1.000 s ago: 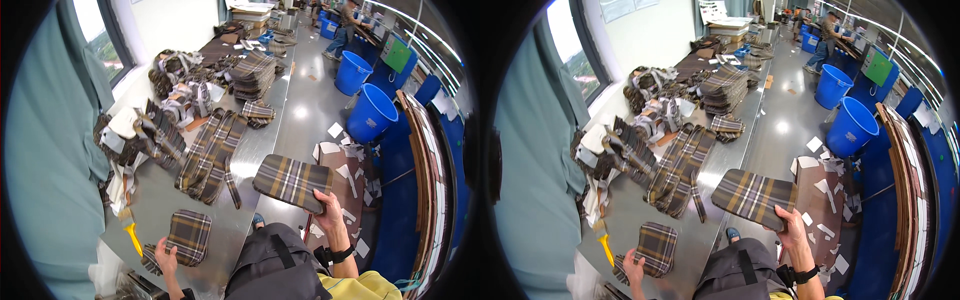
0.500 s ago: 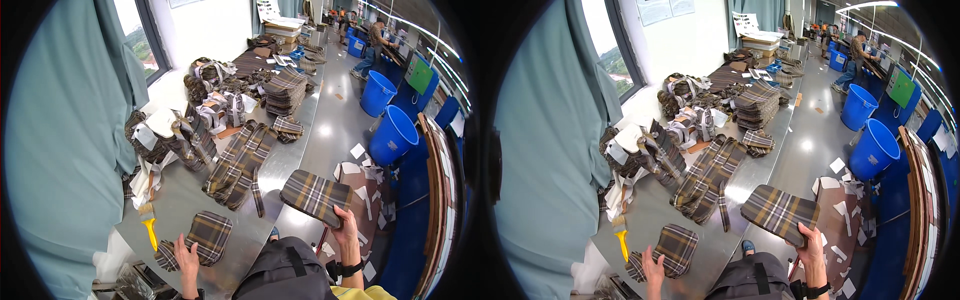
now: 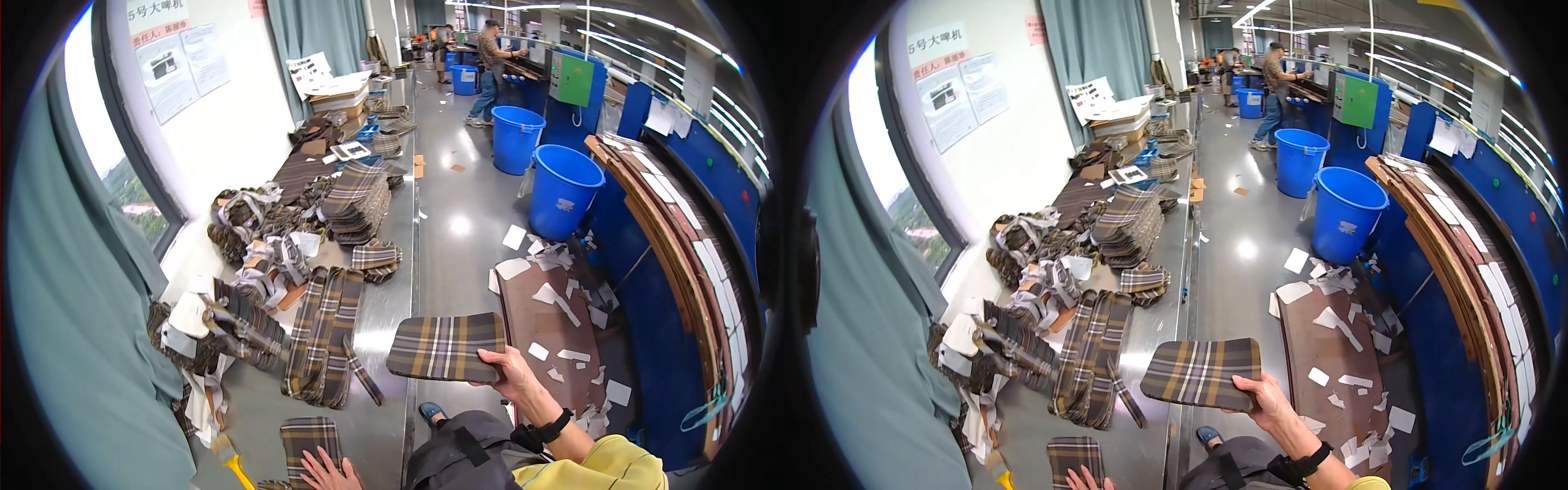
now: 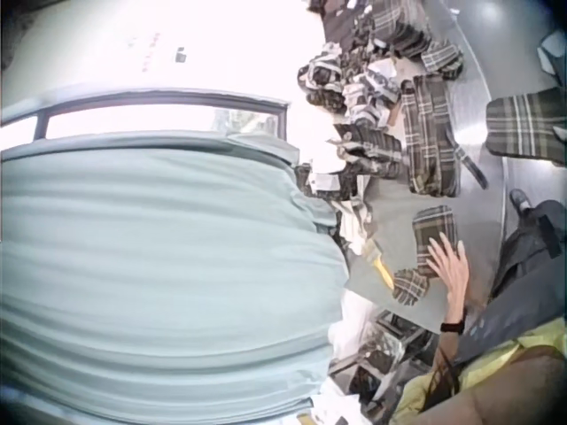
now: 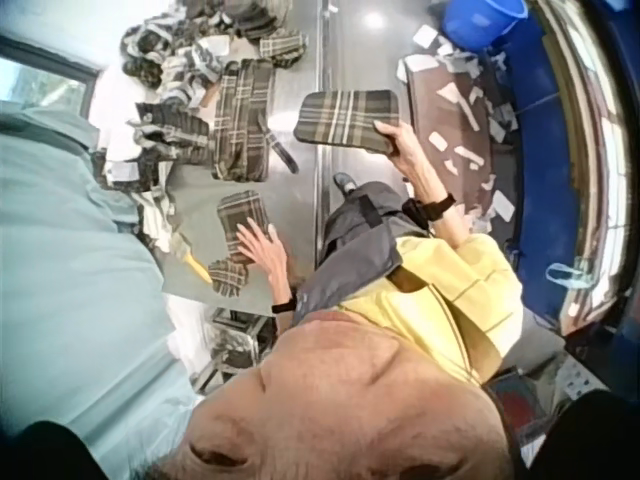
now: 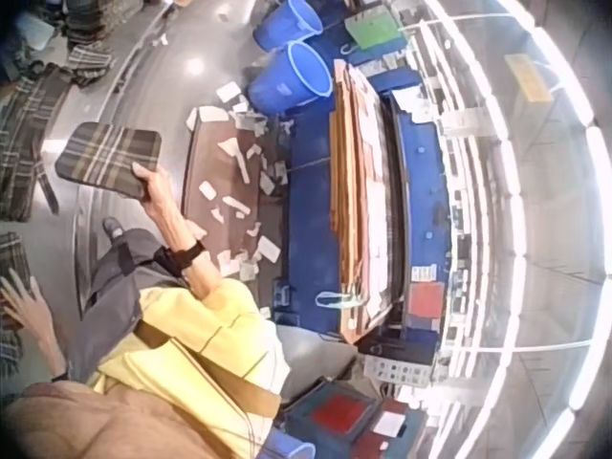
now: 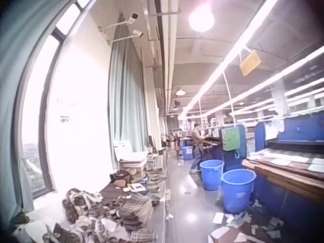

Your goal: The person uses a blue plastic template to align and cut plaid fabric pieces on a wooden workbench. They then fold the cut fabric pieces into small pouches and stack them on a metal table. The process involves repetitive cutting, folding, and stacking of the fabric items.

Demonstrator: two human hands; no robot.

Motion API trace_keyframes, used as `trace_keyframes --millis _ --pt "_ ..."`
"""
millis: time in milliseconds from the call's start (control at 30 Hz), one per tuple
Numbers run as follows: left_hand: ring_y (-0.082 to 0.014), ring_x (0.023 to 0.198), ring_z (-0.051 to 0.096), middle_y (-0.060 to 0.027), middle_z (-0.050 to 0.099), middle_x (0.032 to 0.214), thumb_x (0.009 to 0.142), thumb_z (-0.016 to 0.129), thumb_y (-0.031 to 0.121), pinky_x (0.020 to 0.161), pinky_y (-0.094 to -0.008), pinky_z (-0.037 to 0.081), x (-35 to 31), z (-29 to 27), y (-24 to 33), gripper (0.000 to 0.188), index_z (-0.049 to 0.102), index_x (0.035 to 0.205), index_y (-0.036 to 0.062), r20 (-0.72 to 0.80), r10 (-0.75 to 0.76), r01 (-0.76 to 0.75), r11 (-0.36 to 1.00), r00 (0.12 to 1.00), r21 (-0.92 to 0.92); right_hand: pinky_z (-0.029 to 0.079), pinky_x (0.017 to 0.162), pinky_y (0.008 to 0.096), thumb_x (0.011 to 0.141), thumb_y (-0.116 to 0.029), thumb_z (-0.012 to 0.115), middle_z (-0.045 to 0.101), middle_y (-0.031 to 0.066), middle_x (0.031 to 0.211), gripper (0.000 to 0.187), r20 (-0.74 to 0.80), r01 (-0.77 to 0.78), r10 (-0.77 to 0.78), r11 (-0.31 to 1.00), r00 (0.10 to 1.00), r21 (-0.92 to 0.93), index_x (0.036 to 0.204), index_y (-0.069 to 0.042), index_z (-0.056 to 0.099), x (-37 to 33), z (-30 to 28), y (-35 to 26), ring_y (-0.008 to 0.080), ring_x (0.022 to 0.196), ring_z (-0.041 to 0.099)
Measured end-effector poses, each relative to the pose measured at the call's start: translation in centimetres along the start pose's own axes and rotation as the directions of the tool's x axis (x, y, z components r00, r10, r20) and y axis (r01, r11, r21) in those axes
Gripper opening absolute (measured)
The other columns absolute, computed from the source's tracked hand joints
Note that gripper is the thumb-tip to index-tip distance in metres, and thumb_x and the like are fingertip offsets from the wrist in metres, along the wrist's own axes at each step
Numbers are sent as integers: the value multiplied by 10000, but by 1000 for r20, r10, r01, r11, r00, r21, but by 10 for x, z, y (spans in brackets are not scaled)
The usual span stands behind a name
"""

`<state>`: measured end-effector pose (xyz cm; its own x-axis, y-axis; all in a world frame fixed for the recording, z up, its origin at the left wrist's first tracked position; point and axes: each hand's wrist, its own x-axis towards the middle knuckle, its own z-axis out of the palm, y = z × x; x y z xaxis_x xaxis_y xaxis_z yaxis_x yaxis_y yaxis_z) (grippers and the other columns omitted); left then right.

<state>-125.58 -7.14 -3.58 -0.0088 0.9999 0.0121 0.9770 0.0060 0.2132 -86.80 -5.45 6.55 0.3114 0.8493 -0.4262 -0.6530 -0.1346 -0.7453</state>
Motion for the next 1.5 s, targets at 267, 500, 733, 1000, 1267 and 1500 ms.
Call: trace_keyframes --millis 267,500,733,1000,1267,1500 --pt "-447 1438 203 -246 205 1575 1030 346 473 1144 -601 166 45 2 -18 633 281 1526 85 -57 -93 94 995 994 14 572 730 466 888 -96 664 669 103 1037 246 -112 21 -16 999 994 46 1108 -9 598 -12 -23 -8 241 893 668" --pt "-422 1469 120 -258 178 1580 976 408 578 1156 -601 104 57 -48 9 762 277 1527 68 51 -281 283 958 958 -53 569 706 469 886 -112 671 666 113 1038 268 -112 61 -55 997 992 53 1118 1 596 1 -58 -34 243 888 667" --pt "-359 1364 394 -225 402 1482 1033 487 280 1099 -437 358 81 -70 153 573 297 1497 2 -24 2 -22 501 1000 -865 581 693 468 874 -98 695 662 141 1019 310 -66 49 -43 994 997 99 1118 45 570 21 -109 -77 250 864 673" --pt "-274 1256 508 -158 487 1391 1005 472 467 1041 -492 429 122 12 383 614 385 1438 40 595 604 807 -146 530 -572 551 762 286 854 -38 698 681 79 971 245 -21 -1 3 996 1000 88 1071 42 616 43 -193 -143 145 849 667" --pt "-215 1087 620 -104 599 1214 986 588 171 890 -402 560 153 28 506 389 461 1321 19 650 568 774 35 505 -632 556 773 298 879 -53 687 680 91 1006 295 -69 34 -31 999 997 34 1138 58 598 87 -238 -196 145 863 662" --pt "-227 1081 610 -114 591 1215 947 644 137 891 -408 552 237 54 555 440 452 1326 22 627 499 678 102 598 -728 528 859 298 885 -183 727 655 93 1107 459 -53 -7 9 999 999 34 1240 48 552 177 -231 -230 147 992 629"
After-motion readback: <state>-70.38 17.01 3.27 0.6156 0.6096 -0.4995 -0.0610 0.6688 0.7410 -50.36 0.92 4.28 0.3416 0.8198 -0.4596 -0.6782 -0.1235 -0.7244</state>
